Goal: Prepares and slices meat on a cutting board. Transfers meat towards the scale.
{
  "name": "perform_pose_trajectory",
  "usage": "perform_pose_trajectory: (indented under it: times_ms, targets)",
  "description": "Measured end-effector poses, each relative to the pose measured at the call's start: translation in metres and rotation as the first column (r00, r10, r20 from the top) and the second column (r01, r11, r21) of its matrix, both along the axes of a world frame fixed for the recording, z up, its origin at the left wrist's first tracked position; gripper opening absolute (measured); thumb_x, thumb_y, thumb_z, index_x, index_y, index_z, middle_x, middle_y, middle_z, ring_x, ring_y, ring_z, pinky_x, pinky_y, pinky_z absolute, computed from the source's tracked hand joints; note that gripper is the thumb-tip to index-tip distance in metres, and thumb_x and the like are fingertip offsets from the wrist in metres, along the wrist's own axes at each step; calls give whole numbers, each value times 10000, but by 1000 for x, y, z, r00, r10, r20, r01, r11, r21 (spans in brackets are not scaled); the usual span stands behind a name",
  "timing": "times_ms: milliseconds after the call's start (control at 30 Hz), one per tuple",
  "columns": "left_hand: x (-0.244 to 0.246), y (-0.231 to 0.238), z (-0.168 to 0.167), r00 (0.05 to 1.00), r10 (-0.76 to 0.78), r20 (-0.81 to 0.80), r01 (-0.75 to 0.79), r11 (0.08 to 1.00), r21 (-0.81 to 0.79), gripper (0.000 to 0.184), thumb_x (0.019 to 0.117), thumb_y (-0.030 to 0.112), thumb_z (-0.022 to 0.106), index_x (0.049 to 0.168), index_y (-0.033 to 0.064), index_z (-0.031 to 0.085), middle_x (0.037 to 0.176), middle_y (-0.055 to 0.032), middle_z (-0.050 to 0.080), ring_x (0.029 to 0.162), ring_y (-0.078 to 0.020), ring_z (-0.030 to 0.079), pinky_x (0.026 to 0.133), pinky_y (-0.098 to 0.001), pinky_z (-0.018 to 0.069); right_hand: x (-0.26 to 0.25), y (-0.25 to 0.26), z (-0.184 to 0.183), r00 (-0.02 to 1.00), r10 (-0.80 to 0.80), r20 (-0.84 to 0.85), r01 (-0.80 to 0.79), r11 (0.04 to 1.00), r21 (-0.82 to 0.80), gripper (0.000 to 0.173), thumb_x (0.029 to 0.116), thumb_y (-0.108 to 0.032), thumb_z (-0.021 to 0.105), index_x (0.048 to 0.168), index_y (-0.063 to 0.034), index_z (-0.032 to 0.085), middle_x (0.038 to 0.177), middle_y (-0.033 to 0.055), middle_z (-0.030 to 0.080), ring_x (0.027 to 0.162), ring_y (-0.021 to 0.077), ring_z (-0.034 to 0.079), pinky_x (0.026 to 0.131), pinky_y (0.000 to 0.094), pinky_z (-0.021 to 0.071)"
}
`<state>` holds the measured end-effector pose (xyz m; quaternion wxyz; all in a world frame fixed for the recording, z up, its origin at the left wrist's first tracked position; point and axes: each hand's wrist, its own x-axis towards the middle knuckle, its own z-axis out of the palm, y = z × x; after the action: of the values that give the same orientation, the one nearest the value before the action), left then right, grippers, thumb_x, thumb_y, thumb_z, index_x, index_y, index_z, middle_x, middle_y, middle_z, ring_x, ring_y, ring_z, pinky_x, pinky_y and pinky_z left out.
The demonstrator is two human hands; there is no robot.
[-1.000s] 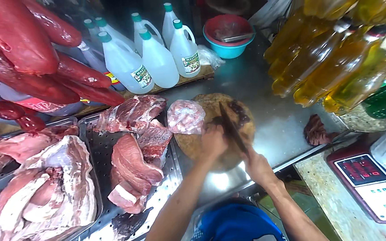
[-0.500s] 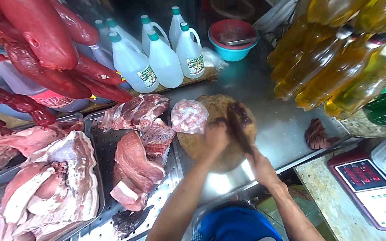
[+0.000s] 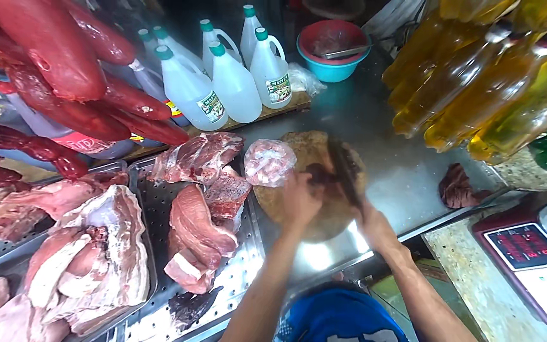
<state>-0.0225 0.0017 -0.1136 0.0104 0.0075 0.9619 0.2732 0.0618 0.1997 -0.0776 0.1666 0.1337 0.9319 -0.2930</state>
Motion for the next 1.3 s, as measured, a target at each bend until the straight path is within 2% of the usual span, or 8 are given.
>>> perform_pose_trajectory:
  times_ms: [167, 267, 367, 633, 767, 1000, 1167, 1300]
  targets:
    - [20, -3, -8, 990, 77, 116, -69, 995, -69, 808, 839, 613, 702, 1465, 132, 531, 1481, -261, 478, 1372, -423, 470, 1119, -507, 428, 3, -3, 7, 993, -58, -106, 59, 998, 8, 516, 1086, -377, 438, 1537, -127, 425, 932, 146, 728, 862, 330, 729, 810, 530, 579]
    - [19, 2, -3, 974, 82, 212, -83, 997, -4, 843, 853, 560, 724, 1514, 113, 451, 1415, -224, 530, 1312, -374, 537, 1070, -482, 482, 1, -9, 15, 968, -60, -243, 61, 998, -1, 492, 1080, -336, 462, 1499, -79, 452, 878, 126, 719, 791, 295, 723, 752, 492, 587]
    - [15, 4, 1, 961, 78, 265, -91, 995, 37, 838, 864, 517, 739, 1533, 129, 417, 1436, -218, 520, 1288, -362, 566, 1043, -482, 507, -4, -14, -1, 999, -3, -49, 2, 1000, -27, 536, 1087, -377, 441, 1552, -117, 391, 1016, 155, 727, 930, 325, 724, 868, 526, 570]
    - [11, -5, 0, 956, 5, 294, -33, 995, 92, 783, 870, 481, 744, 1518, 153, 453, 1450, -198, 514, 1292, -342, 565, 1056, -473, 500, 6, -26, 15, 974, -1, -225, 5, 1000, 19, 492, 1082, -345, 454, 1494, -77, 449, 844, 113, 706, 757, 284, 713, 726, 472, 583]
    - [12, -5, 3, 943, -19, 332, -10, 996, 86, 730, 883, 474, 730, 1493, 170, 469, 1433, -180, 532, 1272, -327, 582, 1039, -477, 510, -2, -26, -5, 998, 51, 23, -52, 998, 28, 538, 1088, -404, 423, 1566, -160, 384, 1029, 158, 735, 952, 343, 728, 879, 534, 568]
    - [16, -14, 3, 922, -124, 367, 82, 988, 129, 653, 861, 397, 745, 1431, 167, 522, 1382, -144, 587, 1255, -311, 596, 1039, -514, 498, 2, -36, 18, 973, 6, -231, -6, 1000, 0, 525, 1079, -348, 458, 1524, -71, 433, 881, 127, 723, 787, 308, 721, 754, 496, 584]
    - [16, -23, 4, 895, -174, 410, 113, 979, 168, 636, 833, 325, 761, 1401, 168, 523, 1347, -143, 610, 1225, -307, 617, 1004, -538, 517, 1, -42, -7, 997, 66, 34, -65, 997, -28, 549, 1087, -410, 432, 1564, -140, 393, 1086, 168, 729, 1008, 348, 718, 922, 543, 556]
    - [17, -30, 8, 895, -159, 416, 71, 973, 219, 636, 819, 271, 765, 1390, 144, 514, 1289, -138, 642, 1195, -296, 633, 991, -536, 522, -2, -27, 2, 999, -33, -18, 33, 999, -19, 542, 1085, -394, 449, 1558, -132, 404, 1005, 173, 731, 927, 355, 724, 861, 554, 565]
